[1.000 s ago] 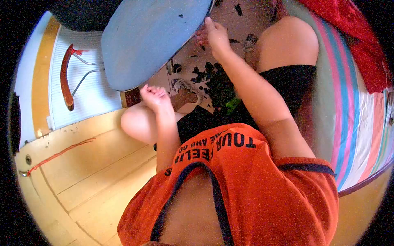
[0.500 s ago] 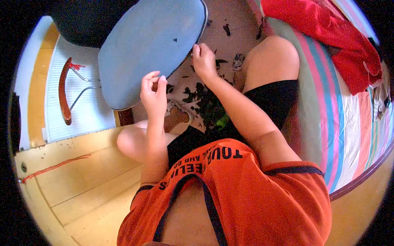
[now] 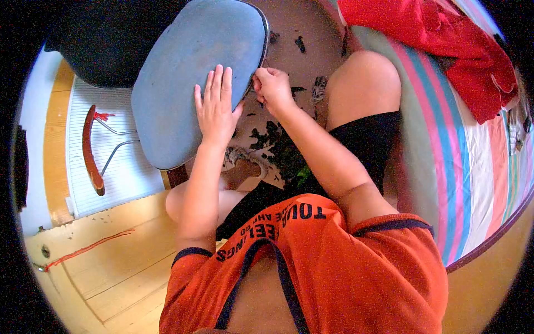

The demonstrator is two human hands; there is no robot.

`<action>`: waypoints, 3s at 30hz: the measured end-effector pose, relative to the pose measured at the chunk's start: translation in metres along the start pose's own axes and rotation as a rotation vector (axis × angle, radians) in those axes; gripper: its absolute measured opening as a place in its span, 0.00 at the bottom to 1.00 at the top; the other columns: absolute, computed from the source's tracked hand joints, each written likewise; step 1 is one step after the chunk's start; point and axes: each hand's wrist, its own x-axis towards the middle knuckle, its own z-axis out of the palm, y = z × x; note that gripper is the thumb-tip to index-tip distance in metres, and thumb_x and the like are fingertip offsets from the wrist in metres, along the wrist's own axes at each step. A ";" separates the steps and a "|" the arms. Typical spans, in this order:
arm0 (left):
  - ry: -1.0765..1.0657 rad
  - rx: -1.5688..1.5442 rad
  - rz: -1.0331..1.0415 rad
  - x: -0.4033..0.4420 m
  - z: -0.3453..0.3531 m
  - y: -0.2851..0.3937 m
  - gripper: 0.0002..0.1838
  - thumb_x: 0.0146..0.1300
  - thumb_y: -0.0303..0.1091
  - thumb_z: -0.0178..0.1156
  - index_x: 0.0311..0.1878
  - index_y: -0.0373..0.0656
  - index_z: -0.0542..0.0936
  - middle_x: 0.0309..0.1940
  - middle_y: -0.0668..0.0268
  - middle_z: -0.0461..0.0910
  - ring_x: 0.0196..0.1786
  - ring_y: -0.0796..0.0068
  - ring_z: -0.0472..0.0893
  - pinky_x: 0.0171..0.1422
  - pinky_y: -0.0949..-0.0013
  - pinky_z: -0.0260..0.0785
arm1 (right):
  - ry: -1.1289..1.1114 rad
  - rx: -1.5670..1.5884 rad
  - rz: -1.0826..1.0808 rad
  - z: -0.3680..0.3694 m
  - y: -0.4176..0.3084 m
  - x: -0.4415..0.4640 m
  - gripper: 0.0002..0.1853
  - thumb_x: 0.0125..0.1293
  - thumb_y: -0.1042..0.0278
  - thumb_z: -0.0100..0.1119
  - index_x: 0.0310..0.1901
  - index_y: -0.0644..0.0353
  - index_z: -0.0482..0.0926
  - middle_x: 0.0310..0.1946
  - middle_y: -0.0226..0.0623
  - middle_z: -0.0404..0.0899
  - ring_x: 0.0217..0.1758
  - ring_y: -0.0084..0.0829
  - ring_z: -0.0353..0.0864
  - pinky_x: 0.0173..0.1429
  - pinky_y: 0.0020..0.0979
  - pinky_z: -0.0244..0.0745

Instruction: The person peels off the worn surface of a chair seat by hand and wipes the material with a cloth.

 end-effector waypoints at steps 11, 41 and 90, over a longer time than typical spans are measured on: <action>0.035 -0.082 -0.031 -0.004 0.003 0.000 0.46 0.43 0.32 0.72 0.68 0.49 0.61 0.68 0.65 0.62 0.69 0.67 0.63 0.72 0.53 0.50 | -0.001 0.154 0.067 0.001 -0.001 0.004 0.08 0.62 0.68 0.51 0.26 0.59 0.71 0.16 0.27 0.66 0.14 0.20 0.58 0.18 0.24 0.53; 0.189 -0.344 0.137 0.031 -0.029 -0.061 0.16 0.60 0.39 0.60 0.49 0.41 0.79 0.60 0.59 0.72 0.60 0.57 0.72 0.65 0.57 0.61 | -0.096 -0.333 -0.116 -0.002 0.029 -0.014 0.12 0.69 0.62 0.50 0.29 0.58 0.71 0.18 0.25 0.69 0.17 0.18 0.64 0.21 0.23 0.59; -0.286 -0.795 0.053 0.129 -0.003 -0.172 0.13 0.59 0.34 0.51 0.40 0.42 0.83 0.35 0.55 0.82 0.37 0.56 0.82 0.46 0.58 0.73 | -0.773 -1.711 -1.042 0.191 -0.074 0.189 0.20 0.54 0.55 0.65 0.42 0.61 0.79 0.40 0.46 0.78 0.45 0.40 0.77 0.52 0.36 0.71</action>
